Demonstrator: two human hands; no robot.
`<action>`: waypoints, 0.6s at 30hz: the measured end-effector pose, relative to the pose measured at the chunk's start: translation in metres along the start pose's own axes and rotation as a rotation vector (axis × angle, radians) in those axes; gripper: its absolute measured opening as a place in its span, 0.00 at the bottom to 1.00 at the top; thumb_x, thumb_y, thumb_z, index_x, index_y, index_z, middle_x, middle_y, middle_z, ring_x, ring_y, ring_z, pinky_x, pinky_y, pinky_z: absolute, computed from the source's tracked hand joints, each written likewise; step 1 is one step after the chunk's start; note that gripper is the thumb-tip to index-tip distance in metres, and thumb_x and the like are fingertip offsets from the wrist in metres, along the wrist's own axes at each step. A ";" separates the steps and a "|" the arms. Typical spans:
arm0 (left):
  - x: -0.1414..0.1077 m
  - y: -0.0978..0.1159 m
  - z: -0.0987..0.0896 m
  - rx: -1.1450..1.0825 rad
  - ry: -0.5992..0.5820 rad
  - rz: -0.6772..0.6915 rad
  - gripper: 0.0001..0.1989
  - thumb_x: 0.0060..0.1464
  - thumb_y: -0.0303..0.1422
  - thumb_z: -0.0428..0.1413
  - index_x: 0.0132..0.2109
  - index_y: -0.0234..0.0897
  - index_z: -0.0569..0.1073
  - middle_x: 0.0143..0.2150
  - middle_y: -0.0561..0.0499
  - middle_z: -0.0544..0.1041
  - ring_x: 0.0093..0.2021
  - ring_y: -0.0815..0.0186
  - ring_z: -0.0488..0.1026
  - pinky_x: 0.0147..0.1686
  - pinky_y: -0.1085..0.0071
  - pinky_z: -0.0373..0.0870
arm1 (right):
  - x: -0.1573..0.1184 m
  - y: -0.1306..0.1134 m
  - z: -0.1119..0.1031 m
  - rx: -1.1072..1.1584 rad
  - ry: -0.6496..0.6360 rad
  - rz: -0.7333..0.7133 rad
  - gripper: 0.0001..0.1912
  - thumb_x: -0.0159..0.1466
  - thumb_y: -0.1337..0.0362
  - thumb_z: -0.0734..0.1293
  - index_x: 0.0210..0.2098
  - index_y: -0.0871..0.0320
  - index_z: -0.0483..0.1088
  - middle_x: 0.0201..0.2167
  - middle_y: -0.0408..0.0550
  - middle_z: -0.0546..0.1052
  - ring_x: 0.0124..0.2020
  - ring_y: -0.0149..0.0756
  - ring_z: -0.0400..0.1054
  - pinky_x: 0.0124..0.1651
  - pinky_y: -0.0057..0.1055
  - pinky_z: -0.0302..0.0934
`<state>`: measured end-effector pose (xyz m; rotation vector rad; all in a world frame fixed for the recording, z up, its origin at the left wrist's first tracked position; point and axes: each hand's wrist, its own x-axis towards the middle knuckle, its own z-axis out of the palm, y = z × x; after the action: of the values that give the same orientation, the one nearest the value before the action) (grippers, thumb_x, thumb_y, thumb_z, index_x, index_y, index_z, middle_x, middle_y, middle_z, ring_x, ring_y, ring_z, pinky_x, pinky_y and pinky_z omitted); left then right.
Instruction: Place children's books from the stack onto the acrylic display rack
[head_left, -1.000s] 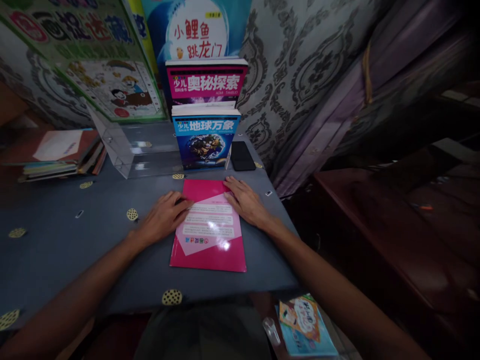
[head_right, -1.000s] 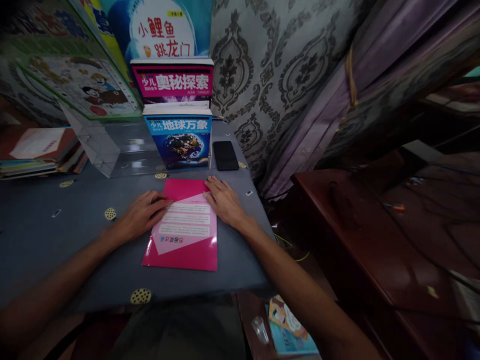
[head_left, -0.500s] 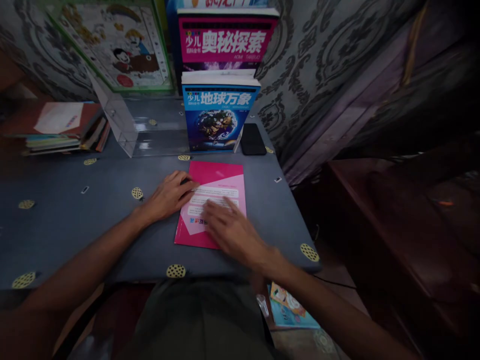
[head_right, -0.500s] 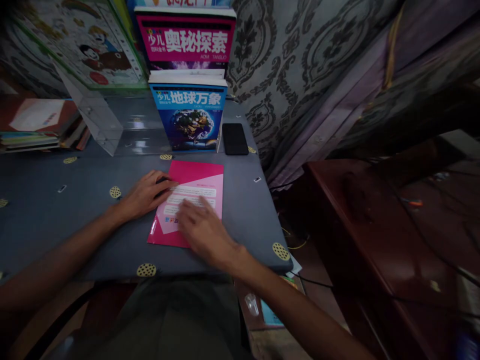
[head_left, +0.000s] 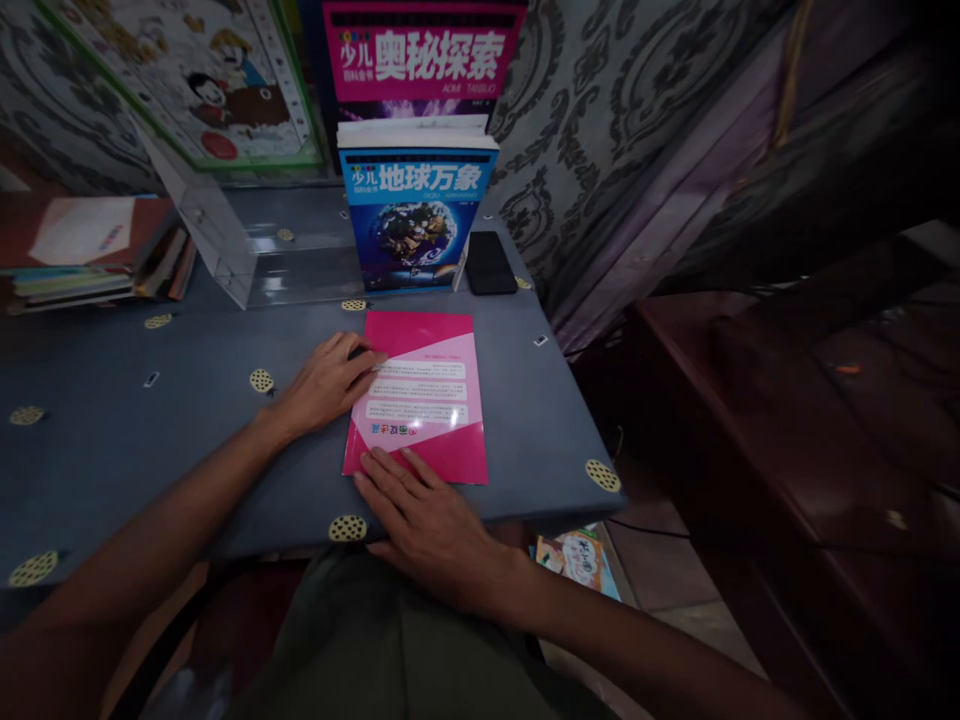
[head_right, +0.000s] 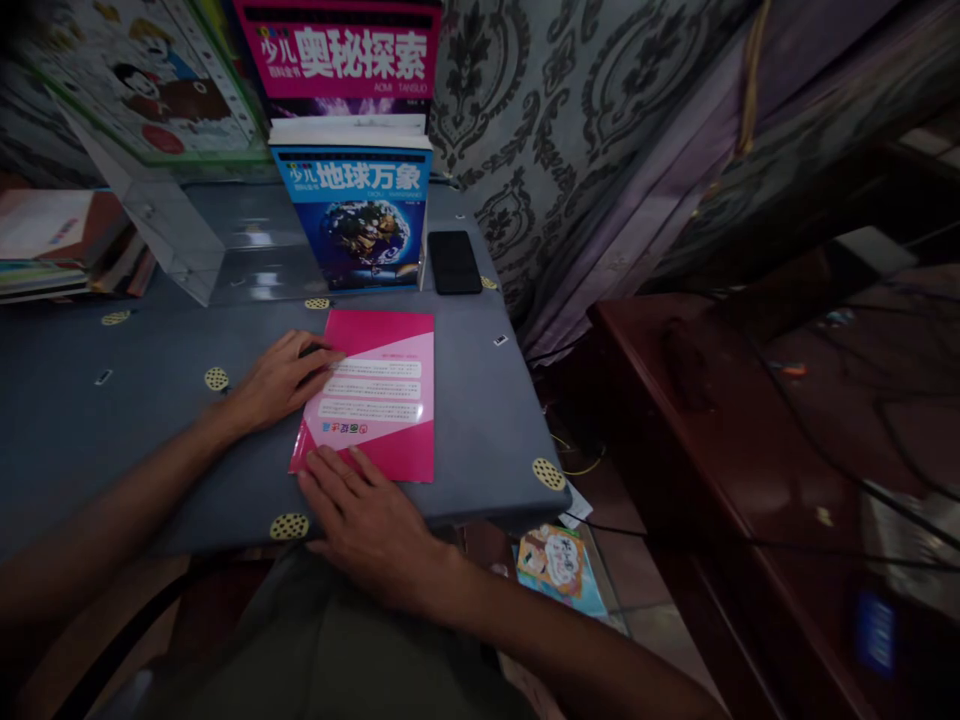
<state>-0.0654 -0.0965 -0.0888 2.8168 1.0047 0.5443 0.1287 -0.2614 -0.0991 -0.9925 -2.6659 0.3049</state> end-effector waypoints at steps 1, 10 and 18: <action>0.000 0.000 0.000 -0.002 0.001 0.002 0.17 0.70 0.36 0.46 0.55 0.37 0.75 0.49 0.42 0.72 0.49 0.56 0.68 0.50 0.57 0.70 | -0.006 0.001 -0.002 0.007 0.000 0.031 0.34 0.72 0.53 0.62 0.69 0.70 0.56 0.71 0.64 0.59 0.74 0.49 0.48 0.73 0.49 0.51; -0.001 0.001 0.000 0.029 0.002 0.015 0.18 0.70 0.37 0.44 0.54 0.37 0.75 0.48 0.43 0.72 0.47 0.57 0.68 0.48 0.57 0.70 | -0.058 0.022 -0.019 0.005 0.077 0.197 0.33 0.73 0.63 0.61 0.73 0.64 0.49 0.71 0.59 0.61 0.74 0.47 0.49 0.71 0.53 0.55; 0.001 0.002 -0.017 0.195 -0.204 0.056 0.18 0.68 0.31 0.44 0.60 0.39 0.71 0.54 0.41 0.73 0.53 0.56 0.71 0.51 0.58 0.71 | -0.060 0.057 -0.022 -0.058 0.096 0.241 0.32 0.73 0.58 0.60 0.73 0.61 0.50 0.70 0.59 0.62 0.73 0.47 0.51 0.71 0.57 0.54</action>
<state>-0.0696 -0.0973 -0.0723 2.9999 0.9908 0.1651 0.2136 -0.2569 -0.1062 -1.3151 -2.4846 0.2241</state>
